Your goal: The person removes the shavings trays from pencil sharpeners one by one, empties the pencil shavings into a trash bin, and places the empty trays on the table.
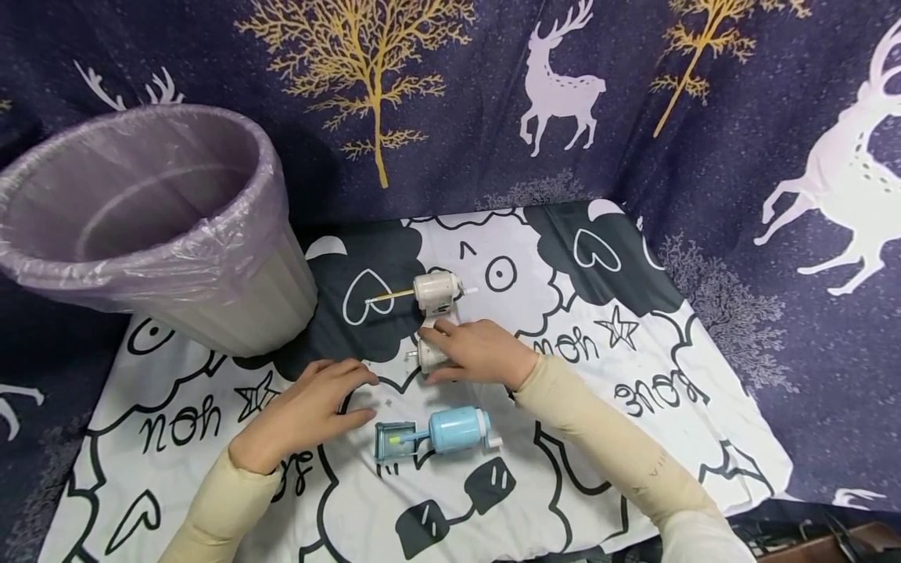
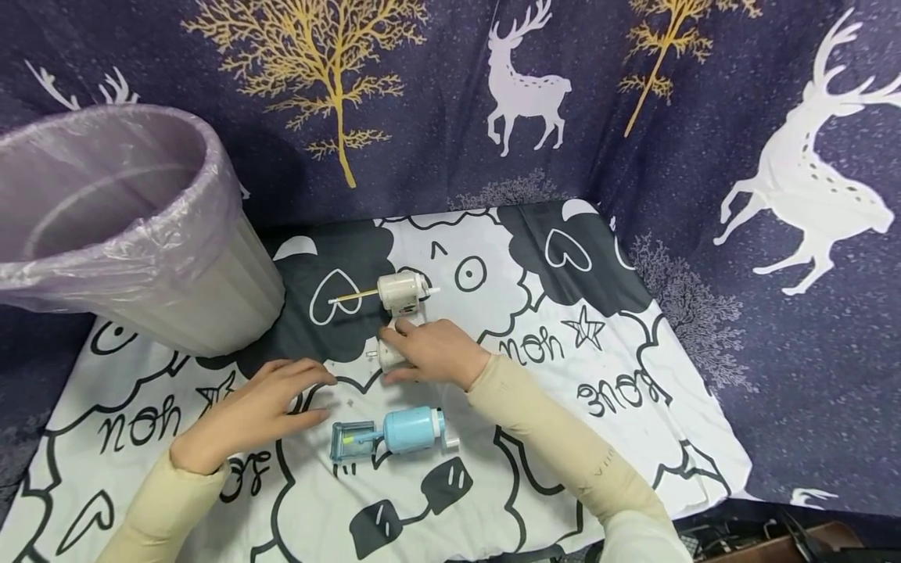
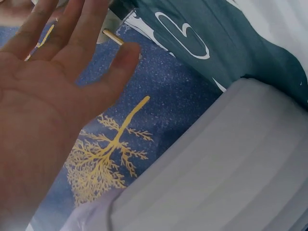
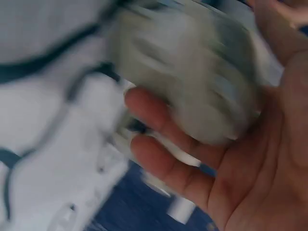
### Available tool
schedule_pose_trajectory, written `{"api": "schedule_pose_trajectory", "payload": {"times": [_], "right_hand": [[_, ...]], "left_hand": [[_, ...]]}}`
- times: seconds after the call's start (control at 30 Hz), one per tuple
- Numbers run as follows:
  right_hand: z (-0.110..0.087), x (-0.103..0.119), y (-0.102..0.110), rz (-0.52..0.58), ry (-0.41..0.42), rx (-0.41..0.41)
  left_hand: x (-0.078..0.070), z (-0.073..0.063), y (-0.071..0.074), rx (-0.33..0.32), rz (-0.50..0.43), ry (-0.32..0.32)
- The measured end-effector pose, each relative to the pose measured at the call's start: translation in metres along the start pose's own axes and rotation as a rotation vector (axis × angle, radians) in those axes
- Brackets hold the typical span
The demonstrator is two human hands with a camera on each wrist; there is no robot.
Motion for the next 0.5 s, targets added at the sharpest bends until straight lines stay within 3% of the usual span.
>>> {"api": "schedule_pose_trajectory", "payload": {"times": [0.2, 0.5], "right_hand": [[0.003, -0.007, -0.016, 0.062, 0.042, -0.008], [0.003, -0.009, -0.017, 0.083, 0.034, 0.003]], "left_hand": [[0.0, 0.001, -0.004, 0.003, 0.014, -0.023], [0.0, 0.006, -0.005, 0.028, 0.023, -0.011]]}}
Point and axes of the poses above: each hand's wrist, its own z-axis towards the middle knuckle, its own y-axis out of the back of the hand, x = y × z, the point moved 2 cm from there along z, towards the middle knuckle, and after that the axes turned 7 degrees about z, right-handed, at the moved point
